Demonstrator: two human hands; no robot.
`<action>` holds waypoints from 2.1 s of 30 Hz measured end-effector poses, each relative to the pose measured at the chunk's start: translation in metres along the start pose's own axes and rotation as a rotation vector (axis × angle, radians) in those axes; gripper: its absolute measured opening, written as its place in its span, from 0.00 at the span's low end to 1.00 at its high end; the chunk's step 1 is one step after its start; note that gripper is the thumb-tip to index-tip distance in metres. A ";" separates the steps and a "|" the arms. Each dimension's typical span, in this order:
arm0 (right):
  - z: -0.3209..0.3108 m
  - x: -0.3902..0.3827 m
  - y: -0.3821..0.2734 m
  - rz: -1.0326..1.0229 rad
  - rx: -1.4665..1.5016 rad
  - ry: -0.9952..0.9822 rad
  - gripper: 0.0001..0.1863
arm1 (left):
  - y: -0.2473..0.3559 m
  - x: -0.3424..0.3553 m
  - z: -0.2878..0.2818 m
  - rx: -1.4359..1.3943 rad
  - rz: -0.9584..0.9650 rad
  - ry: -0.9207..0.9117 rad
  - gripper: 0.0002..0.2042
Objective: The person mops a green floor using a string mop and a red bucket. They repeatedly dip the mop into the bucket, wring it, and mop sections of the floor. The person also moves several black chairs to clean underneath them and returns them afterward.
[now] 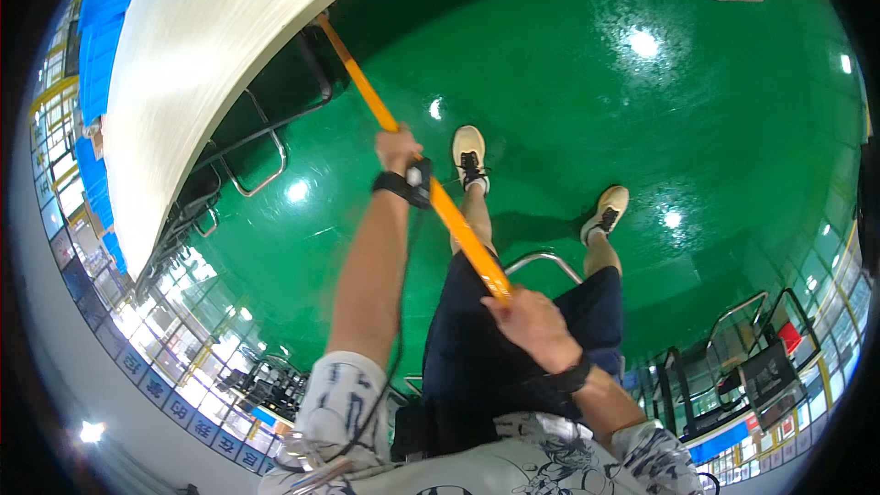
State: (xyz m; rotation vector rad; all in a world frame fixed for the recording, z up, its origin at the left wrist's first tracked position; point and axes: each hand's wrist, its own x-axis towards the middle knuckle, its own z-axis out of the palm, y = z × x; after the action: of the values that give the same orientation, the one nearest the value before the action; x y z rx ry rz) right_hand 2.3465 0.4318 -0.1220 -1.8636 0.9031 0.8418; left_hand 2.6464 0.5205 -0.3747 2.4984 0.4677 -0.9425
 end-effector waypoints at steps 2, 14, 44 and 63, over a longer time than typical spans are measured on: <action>-0.028 -0.043 0.062 0.053 -0.086 -0.072 0.27 | -0.028 -0.070 0.050 -0.241 -0.005 0.011 0.19; -0.273 -0.298 0.294 0.406 -0.626 0.127 0.28 | -0.001 -0.518 0.268 -1.249 -0.859 -0.330 0.13; -0.166 -0.055 0.011 -0.197 -0.453 -0.060 0.22 | -0.073 -0.165 0.024 -0.674 -0.281 -0.039 0.13; -0.736 -0.259 0.127 -0.022 -1.188 0.835 0.13 | 0.549 -0.649 0.280 -1.171 -0.385 -0.707 0.17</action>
State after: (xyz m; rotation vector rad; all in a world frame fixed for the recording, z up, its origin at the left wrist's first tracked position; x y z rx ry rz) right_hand 2.2480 -0.2131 0.3248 -3.4090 0.9053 0.5848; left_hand 2.2785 -0.1897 0.0274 0.9753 0.9128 -1.1326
